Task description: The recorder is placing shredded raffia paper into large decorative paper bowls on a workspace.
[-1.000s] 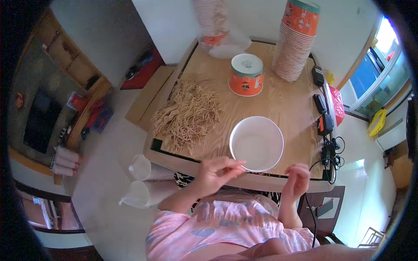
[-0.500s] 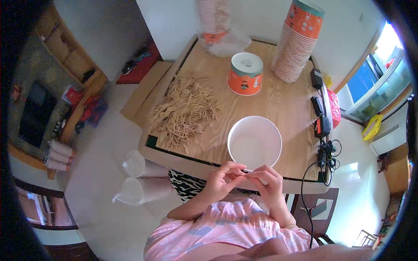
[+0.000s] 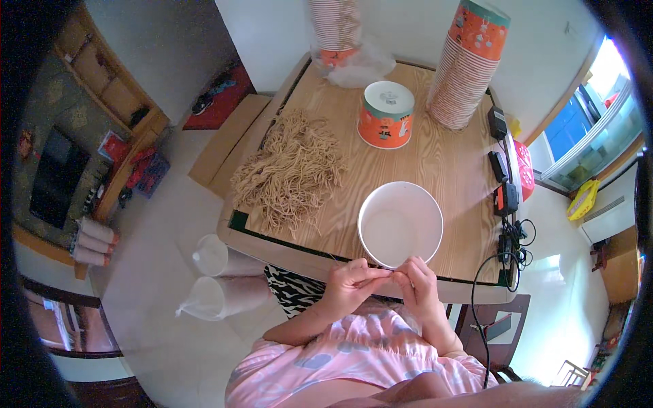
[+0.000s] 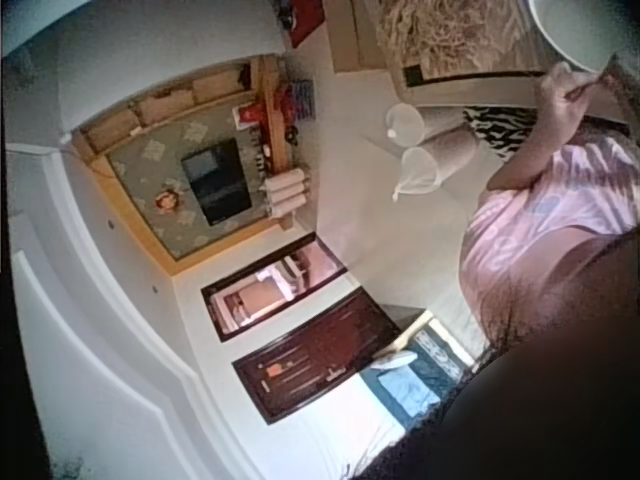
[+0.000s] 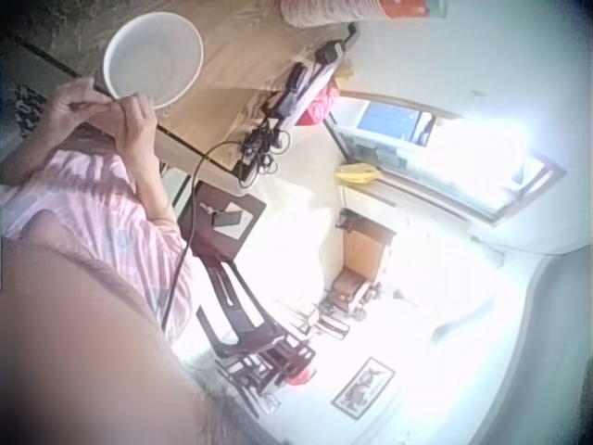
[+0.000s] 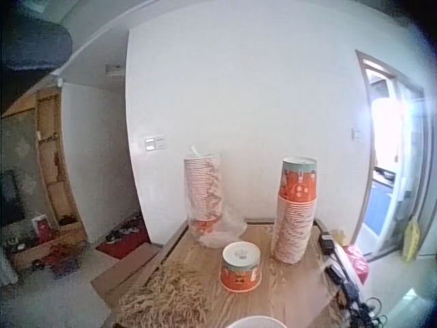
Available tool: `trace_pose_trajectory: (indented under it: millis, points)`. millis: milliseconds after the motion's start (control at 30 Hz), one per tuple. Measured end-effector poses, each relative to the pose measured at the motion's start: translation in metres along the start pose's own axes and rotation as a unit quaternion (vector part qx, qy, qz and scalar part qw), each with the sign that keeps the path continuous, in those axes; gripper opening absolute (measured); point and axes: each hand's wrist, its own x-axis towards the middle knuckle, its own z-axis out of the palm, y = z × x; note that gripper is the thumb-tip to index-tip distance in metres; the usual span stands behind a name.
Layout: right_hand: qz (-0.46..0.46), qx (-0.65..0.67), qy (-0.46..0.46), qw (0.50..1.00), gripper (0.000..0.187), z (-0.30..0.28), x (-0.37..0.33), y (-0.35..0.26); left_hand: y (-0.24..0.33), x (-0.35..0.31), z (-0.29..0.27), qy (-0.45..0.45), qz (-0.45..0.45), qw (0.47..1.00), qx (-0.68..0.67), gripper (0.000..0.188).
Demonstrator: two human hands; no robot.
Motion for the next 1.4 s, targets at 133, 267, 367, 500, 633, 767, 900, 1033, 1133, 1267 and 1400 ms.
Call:
trace_pose_trajectory:
  millis: [133,267,367,500,633,767,900,1033,1133,1267,1400]
  points:
    - [-0.032,-0.016,0.013,0.999,0.015,-0.001,-0.005,0.014,0.001,-0.003,0.003,0.002,-0.006,1.0,-0.015,0.016]
    - [0.038,0.098,0.07,0.992,0.018,-0.009,0.001,-0.003,0.003,-0.002,-0.002,0.008,-0.046,0.998,-0.033,0.014]
    - [-0.03,0.054,0.075,0.995,0.019,-0.008,0.002,-0.001,0.004,-0.001,-0.002,0.001,-0.042,0.999,-0.031,0.013]
    - [-0.092,-0.005,0.05,0.994,0.02,-0.014,0.008,0.0,0.007,-0.002,-0.001,-0.014,-0.059,0.997,-0.037,0.012]
    - [-0.12,-0.023,0.032,0.992,0.013,-0.015,0.007,0.004,0.003,-0.003,0.0,-0.017,-0.058,0.997,-0.038,0.012]
    - [-0.119,-0.038,0.01,0.992,0.014,-0.014,0.006,0.008,0.002,-0.001,0.003,-0.005,-0.002,1.0,-0.022,0.011]
    - [-0.103,-0.036,0.006,0.994,0.019,-0.014,0.005,0.007,0.004,-0.002,0.003,-0.008,-0.053,0.998,-0.046,0.009]
    - [-0.116,-0.02,0.049,0.992,0.024,-0.018,0.014,-0.005,0.0,-0.001,0.001,-0.022,-0.108,0.987,-0.121,0.008]
    - [-0.168,-0.056,0.03,0.984,0.023,-0.019,0.014,0.003,-0.002,-0.002,0.002,-0.028,-0.129,0.981,-0.14,0.008]
    - [-0.162,-0.069,0.035,0.984,0.015,-0.018,0.013,0.006,0.003,0.001,0.002,-0.04,-0.135,0.982,-0.126,0.009]
    - [-0.146,-0.067,0.023,0.987,0.012,-0.017,0.012,0.009,0.004,0.002,0.003,-0.022,-0.086,0.993,-0.073,0.012]
